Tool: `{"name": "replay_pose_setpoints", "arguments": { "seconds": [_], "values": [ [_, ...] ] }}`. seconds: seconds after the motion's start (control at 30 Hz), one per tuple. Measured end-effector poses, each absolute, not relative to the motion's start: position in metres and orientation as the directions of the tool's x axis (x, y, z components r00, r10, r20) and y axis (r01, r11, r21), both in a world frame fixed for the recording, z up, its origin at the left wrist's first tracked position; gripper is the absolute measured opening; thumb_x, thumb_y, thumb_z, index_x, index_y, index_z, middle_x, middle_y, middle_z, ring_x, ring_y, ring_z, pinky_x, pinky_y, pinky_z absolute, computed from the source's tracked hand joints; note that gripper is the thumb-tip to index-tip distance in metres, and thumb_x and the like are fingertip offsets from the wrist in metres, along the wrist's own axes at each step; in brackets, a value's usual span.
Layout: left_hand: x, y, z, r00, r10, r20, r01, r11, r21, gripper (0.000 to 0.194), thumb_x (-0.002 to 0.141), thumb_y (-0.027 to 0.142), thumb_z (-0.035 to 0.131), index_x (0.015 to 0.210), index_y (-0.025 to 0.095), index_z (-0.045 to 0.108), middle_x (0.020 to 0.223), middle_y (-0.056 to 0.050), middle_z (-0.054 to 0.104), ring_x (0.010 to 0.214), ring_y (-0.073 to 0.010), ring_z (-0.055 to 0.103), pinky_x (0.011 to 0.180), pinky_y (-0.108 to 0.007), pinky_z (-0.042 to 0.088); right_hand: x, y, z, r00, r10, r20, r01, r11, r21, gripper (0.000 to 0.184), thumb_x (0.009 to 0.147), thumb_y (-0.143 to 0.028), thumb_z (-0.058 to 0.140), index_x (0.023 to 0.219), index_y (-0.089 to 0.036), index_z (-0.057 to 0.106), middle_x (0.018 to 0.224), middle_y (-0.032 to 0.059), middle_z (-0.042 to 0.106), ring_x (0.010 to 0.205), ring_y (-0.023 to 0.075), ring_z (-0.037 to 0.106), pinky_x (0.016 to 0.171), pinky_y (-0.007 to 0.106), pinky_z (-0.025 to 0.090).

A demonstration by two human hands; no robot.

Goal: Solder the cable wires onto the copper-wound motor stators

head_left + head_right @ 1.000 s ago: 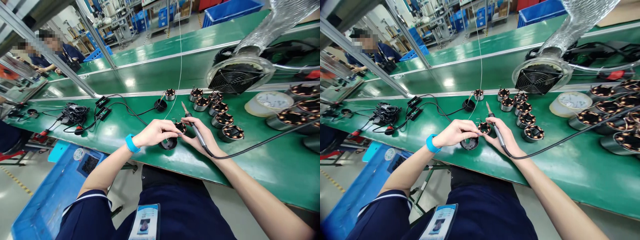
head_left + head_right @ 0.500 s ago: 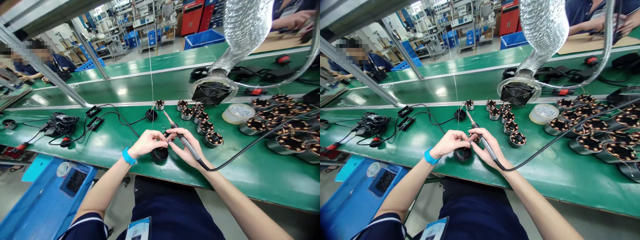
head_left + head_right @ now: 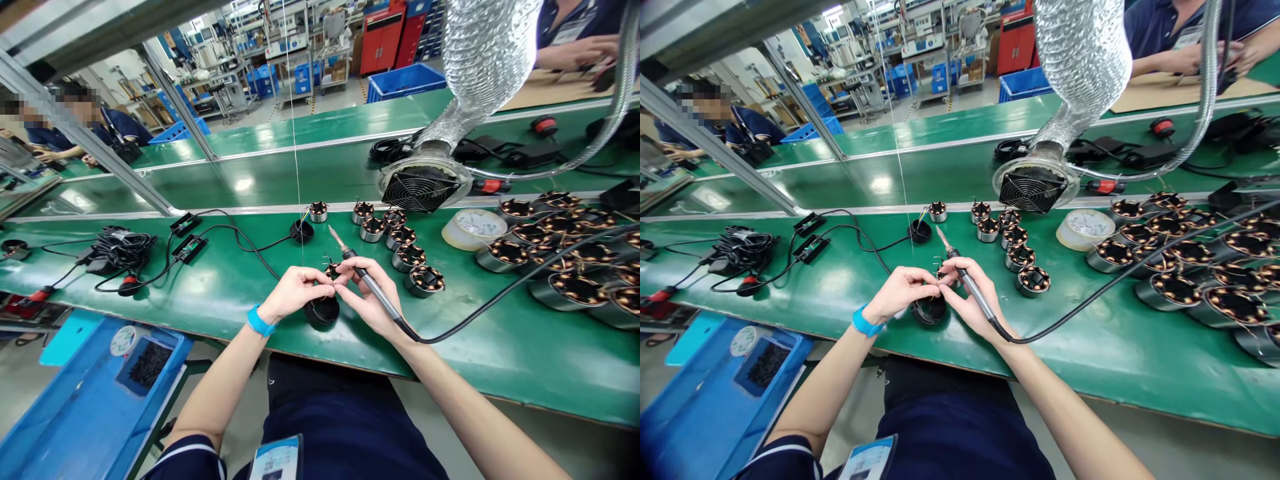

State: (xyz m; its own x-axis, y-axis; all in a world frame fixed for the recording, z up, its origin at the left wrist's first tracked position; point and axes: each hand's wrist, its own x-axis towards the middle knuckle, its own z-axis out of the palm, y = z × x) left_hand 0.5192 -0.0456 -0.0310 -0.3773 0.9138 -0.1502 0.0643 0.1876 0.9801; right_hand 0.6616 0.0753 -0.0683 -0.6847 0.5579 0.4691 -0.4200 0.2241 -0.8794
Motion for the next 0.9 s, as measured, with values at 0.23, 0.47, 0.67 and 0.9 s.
{"name": "replay_pose_setpoints", "arguments": {
  "seconds": [0.23,0.47,0.67,0.9],
  "values": [
    [0.521,-0.043,-0.035,-0.514,0.852,-0.101,-0.050,0.088,0.995,0.035,0.071,0.045,0.086,0.080,0.013,0.076,0.078,-0.005,0.072,0.074,-0.0141,0.061,0.074,-0.026,0.048,0.664,0.071,-0.067,-0.672,0.548,0.499,-0.394,0.305,-0.867,0.027,0.090,-0.020,0.071,0.114,-0.027,0.061,0.103,0.0019,0.062,0.079,0.0150,0.067,0.083,0.034,0.058],
    [0.526,-0.053,-0.017,-0.430,0.898,-0.090,0.146,0.167,0.975,0.028,0.083,0.043,0.076,0.082,0.015,0.075,0.079,-0.003,0.067,0.076,-0.0141,0.057,0.071,-0.023,0.045,0.664,0.071,-0.059,-0.652,0.551,0.521,-0.406,0.327,-0.853,0.031,0.089,-0.022,0.070,0.119,-0.026,0.061,0.102,0.0034,0.065,0.092,0.0184,0.067,0.091,0.037,0.056],
    [0.523,-0.053,-0.019,-0.385,0.921,-0.056,0.286,0.176,0.942,0.030,0.085,0.049,0.072,0.081,0.019,0.075,0.083,-0.004,0.067,0.080,-0.0183,0.059,0.073,-0.026,0.048,0.660,0.073,-0.060,-0.670,0.565,0.482,-0.449,0.209,-0.869,0.031,0.090,-0.027,0.072,0.119,-0.024,0.061,0.101,0.0030,0.068,0.089,0.0175,0.069,0.092,0.037,0.056],
    [0.529,-0.051,-0.021,-0.452,0.891,-0.039,0.277,0.182,0.944,0.027,0.084,0.046,0.073,0.080,0.019,0.074,0.079,-0.002,0.068,0.074,-0.0162,0.060,0.069,-0.025,0.049,0.657,0.070,-0.062,-0.640,0.642,0.423,-0.428,0.159,-0.890,0.024,0.087,-0.026,0.075,0.110,-0.025,0.066,0.101,0.0017,0.064,0.087,0.0164,0.066,0.085,0.032,0.057]
  ]
}}
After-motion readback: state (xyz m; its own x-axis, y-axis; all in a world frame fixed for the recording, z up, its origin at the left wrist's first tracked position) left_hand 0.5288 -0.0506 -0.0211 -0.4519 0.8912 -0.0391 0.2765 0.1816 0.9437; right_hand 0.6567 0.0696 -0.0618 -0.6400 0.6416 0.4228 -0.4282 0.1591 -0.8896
